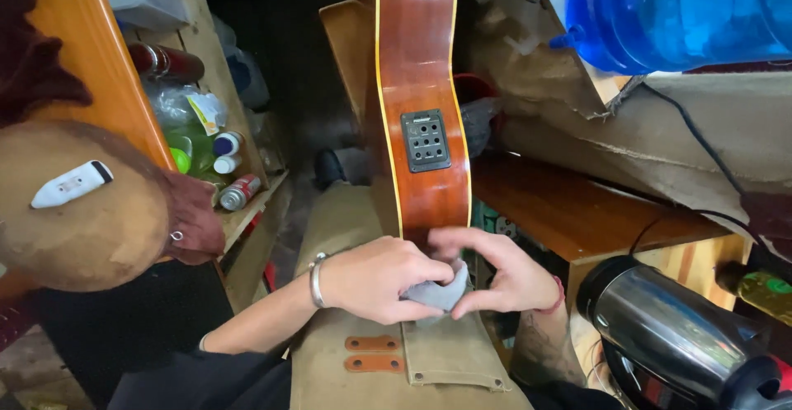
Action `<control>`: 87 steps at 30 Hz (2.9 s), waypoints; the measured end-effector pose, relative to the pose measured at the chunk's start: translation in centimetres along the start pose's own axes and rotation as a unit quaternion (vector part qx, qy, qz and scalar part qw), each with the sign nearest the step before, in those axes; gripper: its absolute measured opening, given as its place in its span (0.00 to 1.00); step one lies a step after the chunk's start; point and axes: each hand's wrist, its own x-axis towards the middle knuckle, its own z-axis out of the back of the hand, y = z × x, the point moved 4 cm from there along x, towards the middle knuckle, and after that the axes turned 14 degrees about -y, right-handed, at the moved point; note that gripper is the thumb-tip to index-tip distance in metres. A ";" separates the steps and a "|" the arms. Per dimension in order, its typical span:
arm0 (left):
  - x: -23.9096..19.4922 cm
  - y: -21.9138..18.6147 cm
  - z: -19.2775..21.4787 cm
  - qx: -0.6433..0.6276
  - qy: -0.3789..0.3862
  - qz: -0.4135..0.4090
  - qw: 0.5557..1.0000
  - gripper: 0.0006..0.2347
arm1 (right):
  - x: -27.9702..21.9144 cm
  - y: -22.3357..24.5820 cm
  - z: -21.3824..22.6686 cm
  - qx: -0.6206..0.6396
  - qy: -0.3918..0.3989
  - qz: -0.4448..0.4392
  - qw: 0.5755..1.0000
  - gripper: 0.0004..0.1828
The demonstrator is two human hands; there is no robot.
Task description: The person wipes the neck, body, and back of an acoustic guitar with a cloth, rotating the instrument to access different surfaces. The person also briefly uses a small tool to scrape a spot on the guitar's body before continuing to wipe the surface.
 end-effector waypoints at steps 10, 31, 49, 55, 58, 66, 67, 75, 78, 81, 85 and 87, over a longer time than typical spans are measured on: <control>-1.2 1.7 3.4 0.138 -0.276 0.024 0.951 0.11 | 0.6 -1.4 2.7 -0.054 -0.171 -0.019 0.984 0.11; 1.1 5.3 -1.2 0.325 -0.527 -0.164 0.768 0.10 | 4.8 -2.2 2.6 -0.501 -0.302 0.233 0.776 0.09; -0.1 10.9 1.3 0.089 -0.473 -0.090 0.872 0.29 | 6.9 -0.9 -2.9 -0.572 -0.224 0.157 0.773 0.27; -0.1 14.4 -1.2 0.091 -0.456 -0.073 0.882 0.30 | 9.0 -0.6 -3.1 -0.570 -0.209 0.123 0.785 0.32; 0.1 13.6 -0.7 0.102 -0.457 -0.076 0.880 0.33 | 9.3 -0.1 -3.5 -0.578 -0.199 0.098 0.786 0.34; 0.8 13.9 -2.3 0.113 -0.495 -0.094 0.856 0.39 | 10.4 0.0 -2.7 -0.599 -0.164 0.108 0.776 0.41; 0.4 15.8 -3.3 0.134 -0.495 -0.067 0.856 0.38 | 10.7 -0.6 -2.6 -0.592 -0.168 0.105 0.781 0.43; 0.5 14.0 -1.3 0.098 -0.467 -0.065 0.876 0.21 | 10.1 -0.8 -2.6 -0.564 -0.140 0.102 0.807 0.49; -0.1 15.4 -2.7 0.131 -0.490 -0.051 0.860 0.37 | 11.1 -1.2 -2.7 -0.585 -0.156 0.128 0.786 0.49; -0.3 16.2 -2.8 0.148 -0.482 -0.016 0.864 0.44 | 10.0 -0.5 -3.2 -0.553 -0.146 0.115 0.812 0.52; -0.1 15.4 -1.9 0.121 -0.475 -0.042 0.871 0.30 | 10.6 -1.4 -2.3 -0.555 -0.134 0.114 0.813 0.52; -0.7 15.2 -2.7 0.143 -0.478 -0.058 0.865 0.31 | 9.9 -1.0 -2.8 -0.558 -0.142 0.110 0.810 0.51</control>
